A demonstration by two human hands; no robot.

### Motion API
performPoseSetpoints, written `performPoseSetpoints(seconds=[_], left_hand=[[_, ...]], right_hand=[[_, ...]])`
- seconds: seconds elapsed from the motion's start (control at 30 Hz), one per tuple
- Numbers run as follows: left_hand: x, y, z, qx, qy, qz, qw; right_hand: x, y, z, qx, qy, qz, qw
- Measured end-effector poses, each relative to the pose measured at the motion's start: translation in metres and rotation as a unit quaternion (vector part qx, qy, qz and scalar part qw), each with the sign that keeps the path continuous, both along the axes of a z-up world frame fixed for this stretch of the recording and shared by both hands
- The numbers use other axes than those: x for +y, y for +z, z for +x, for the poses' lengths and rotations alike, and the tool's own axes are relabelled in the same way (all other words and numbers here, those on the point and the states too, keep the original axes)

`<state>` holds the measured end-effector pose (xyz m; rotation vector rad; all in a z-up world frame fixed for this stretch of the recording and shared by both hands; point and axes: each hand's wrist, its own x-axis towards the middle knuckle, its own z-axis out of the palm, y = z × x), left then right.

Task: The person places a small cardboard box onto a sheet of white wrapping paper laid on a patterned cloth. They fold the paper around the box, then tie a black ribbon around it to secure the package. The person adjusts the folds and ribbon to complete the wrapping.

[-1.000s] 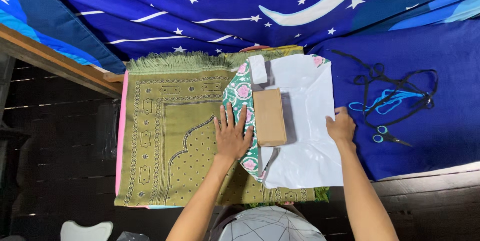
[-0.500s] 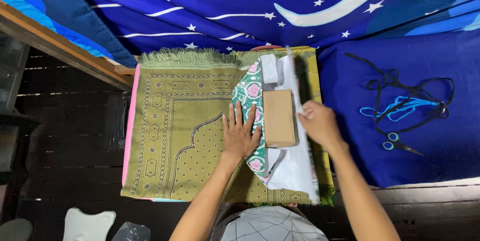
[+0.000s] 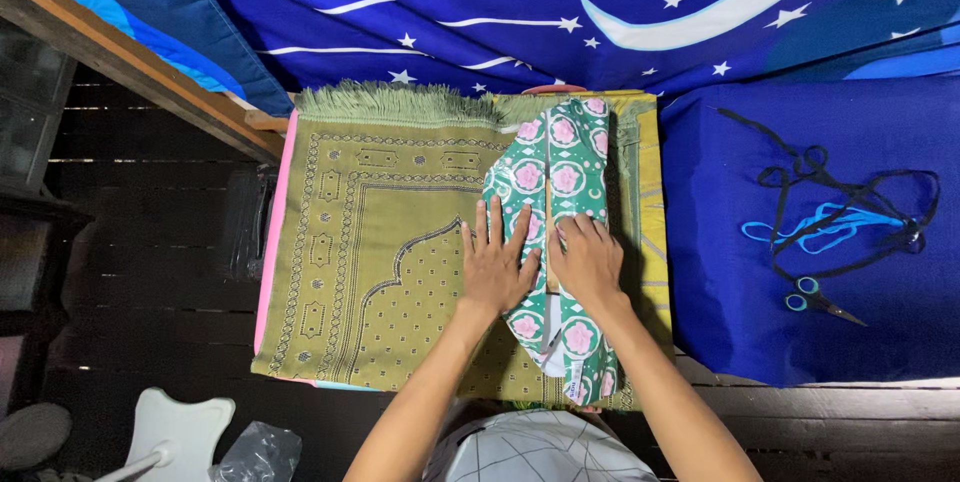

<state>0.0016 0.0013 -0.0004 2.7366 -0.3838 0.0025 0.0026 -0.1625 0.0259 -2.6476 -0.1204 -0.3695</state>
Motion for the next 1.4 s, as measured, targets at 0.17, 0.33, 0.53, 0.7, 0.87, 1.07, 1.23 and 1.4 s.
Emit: performPoseSetpoints(seconds=[0.17, 0.33, 0.53, 0.7, 0.87, 1.07, 1.23, 1.4], left_hand=[[0.0, 0.0, 0.0, 0.003, -0.003, 0.0, 1.0], [0.001, 0.005, -0.002, -0.005, 0.0, -0.027, 1.0], [0.002, 0.015, -0.001, -0.003, -0.002, -0.036, 0.999], [0.004, 0.021, 0.001, 0.02, 0.002, -0.102, 0.995], [0.001, 0.015, 0.0, -0.009, 0.001, -0.062, 0.998], [0.001, 0.005, 0.0, -0.054, -0.027, -0.036, 0.997], [0.001, 0.001, 0.0, -0.057, -0.039, -0.052, 0.996], [-0.001, 0.001, -0.001, -0.055, -0.045, -0.026, 0.997]], right_hand=[[-0.007, -0.015, -0.005, -0.04, 0.038, 0.07, 0.996], [-0.031, -0.017, -0.006, -0.02, 0.085, 0.14, 0.986], [-0.041, -0.011, -0.009, -0.038, 0.081, 0.008, 0.996], [-0.042, -0.012, -0.001, 0.032, 0.12, -0.001, 0.992], [-0.034, -0.018, -0.001, 0.044, 0.109, -0.106, 0.987], [-0.03, -0.017, 0.0, 0.033, 0.131, -0.097, 0.986], [-0.026, -0.02, 0.0, 0.03, 0.127, -0.111, 0.985], [-0.024, -0.023, 0.001, 0.037, 0.12, -0.126, 0.984]])
